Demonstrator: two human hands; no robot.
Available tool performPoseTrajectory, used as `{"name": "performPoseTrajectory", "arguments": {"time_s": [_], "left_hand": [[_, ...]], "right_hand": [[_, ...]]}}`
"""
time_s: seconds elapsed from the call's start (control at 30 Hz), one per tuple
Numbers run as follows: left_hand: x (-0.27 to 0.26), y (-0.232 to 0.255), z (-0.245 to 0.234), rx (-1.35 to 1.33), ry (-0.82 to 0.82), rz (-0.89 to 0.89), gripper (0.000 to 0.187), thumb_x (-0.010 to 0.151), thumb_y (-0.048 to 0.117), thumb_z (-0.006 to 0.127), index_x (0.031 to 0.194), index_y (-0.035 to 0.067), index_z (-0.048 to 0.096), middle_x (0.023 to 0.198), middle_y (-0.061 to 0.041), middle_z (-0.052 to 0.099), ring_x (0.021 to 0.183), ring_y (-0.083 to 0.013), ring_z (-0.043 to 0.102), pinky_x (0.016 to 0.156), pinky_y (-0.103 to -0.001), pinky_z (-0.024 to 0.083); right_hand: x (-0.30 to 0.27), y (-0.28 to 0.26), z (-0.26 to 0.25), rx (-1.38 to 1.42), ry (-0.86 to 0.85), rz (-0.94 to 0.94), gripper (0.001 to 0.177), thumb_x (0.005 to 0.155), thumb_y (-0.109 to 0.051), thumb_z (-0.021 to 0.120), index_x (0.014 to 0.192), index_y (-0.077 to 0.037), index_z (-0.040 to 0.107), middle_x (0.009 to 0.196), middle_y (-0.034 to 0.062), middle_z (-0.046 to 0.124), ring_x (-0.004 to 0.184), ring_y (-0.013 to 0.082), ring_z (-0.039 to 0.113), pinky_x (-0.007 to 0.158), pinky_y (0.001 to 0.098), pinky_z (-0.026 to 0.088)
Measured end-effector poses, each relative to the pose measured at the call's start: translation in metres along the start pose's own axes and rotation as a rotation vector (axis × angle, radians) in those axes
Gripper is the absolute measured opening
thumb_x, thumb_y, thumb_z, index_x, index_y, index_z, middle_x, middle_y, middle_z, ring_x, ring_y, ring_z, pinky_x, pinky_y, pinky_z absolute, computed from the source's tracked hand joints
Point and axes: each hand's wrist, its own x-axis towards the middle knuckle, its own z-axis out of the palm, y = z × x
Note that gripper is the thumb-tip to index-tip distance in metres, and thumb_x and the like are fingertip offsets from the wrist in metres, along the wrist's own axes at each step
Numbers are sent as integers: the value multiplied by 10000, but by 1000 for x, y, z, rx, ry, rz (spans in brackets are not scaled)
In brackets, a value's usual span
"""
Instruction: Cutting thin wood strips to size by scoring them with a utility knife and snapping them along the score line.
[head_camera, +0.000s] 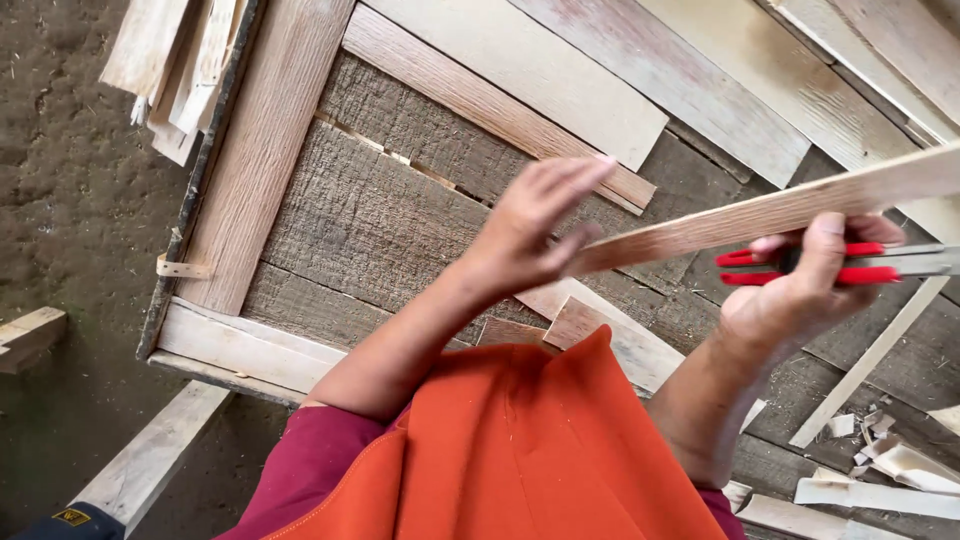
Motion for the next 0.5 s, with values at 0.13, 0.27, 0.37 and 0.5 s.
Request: {"name": "performPoseTrajectory", "arguments": {"time_s": [0.13,0.27,0.37,0.5], "left_hand": [[-8,-5,41,564,-133,48,868,799,333,776,1556,231,364,1313,-7,489,1141,-260,530,1013,-553,429],[-4,-14,24,675,7,68,779,672,27,649,1418,230,545,969,7,567,882,-259,513,841,-456,387],[-9,-39,14,718,-24,22,766,553,-40,692,1273,208,617,971,-19,577,983,-298,501,1028,-625,262],[-2,-17,-6,664,-19,2,653,485,-148,666,1061,161,681,1015,-75,564,1112,-376,449,1019,-631,294]], "right_hand": [[-16,53,-6,183,163,471,255,945,-229,687,1129,-115,552,818,66,648,502,200,643,393,303,495],[-33,105,-23,-140,28,100,442,1008,-103,768,1275,-14,428,980,148,596,505,160,592,407,236,428],[-28,91,-30,-604,-166,-390,378,930,-176,933,1161,-87,648,1163,110,546,977,308,580,743,380,494],[-43,43,2,-686,-735,-289,443,847,-181,897,1115,28,612,1315,192,606,1118,450,635,807,575,580]]}}
